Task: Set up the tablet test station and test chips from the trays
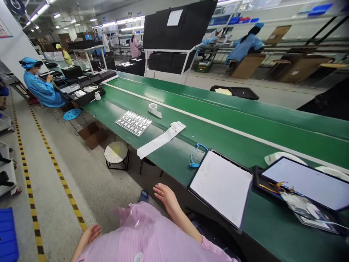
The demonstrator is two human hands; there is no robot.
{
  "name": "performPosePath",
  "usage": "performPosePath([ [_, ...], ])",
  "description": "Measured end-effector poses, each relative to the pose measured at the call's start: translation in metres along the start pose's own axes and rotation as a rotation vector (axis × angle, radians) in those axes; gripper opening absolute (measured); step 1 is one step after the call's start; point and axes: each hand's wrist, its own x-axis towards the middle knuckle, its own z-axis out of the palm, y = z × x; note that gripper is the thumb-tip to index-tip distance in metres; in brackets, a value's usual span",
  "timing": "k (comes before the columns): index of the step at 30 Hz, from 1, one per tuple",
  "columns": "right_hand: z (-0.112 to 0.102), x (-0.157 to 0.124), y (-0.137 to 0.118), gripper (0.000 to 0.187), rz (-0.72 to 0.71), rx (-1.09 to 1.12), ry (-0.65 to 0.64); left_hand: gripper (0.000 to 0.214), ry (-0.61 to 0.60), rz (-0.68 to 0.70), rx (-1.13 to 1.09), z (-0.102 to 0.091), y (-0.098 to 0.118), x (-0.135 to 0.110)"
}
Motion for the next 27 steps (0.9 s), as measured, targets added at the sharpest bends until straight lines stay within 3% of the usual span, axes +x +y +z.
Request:
performPosePath([
  [4,0.021,0.062,-0.047,0.030,-0.040,0.043,0.031,0.028,-0.025,0.153,0.107,0.063,0.117,0.027],
  [10,0.083,0.159,-0.119,0.022,-0.033,0.050,-0.043,0.031,0.086,0.539,0.352,0.169,0.326,0.052],
  [15,0.134,0.241,-0.144,0.018,0.011,0.084,-0.048,0.037,0.155,0.864,0.563,0.255,0.478,0.085],
  [17,0.149,0.269,-0.145,0.017,0.026,0.104,-0.028,0.040,0.156,0.952,0.651,0.282,0.521,0.101],
  [20,0.165,0.299,-0.143,0.015,0.052,0.126,0.017,0.042,0.139,1.020,0.770,0.311,0.566,0.124],
  [27,0.193,0.338,-0.139,0.018,0.085,0.125,0.183,0.034,0.006,0.923,0.879,0.340,0.623,0.165],
])
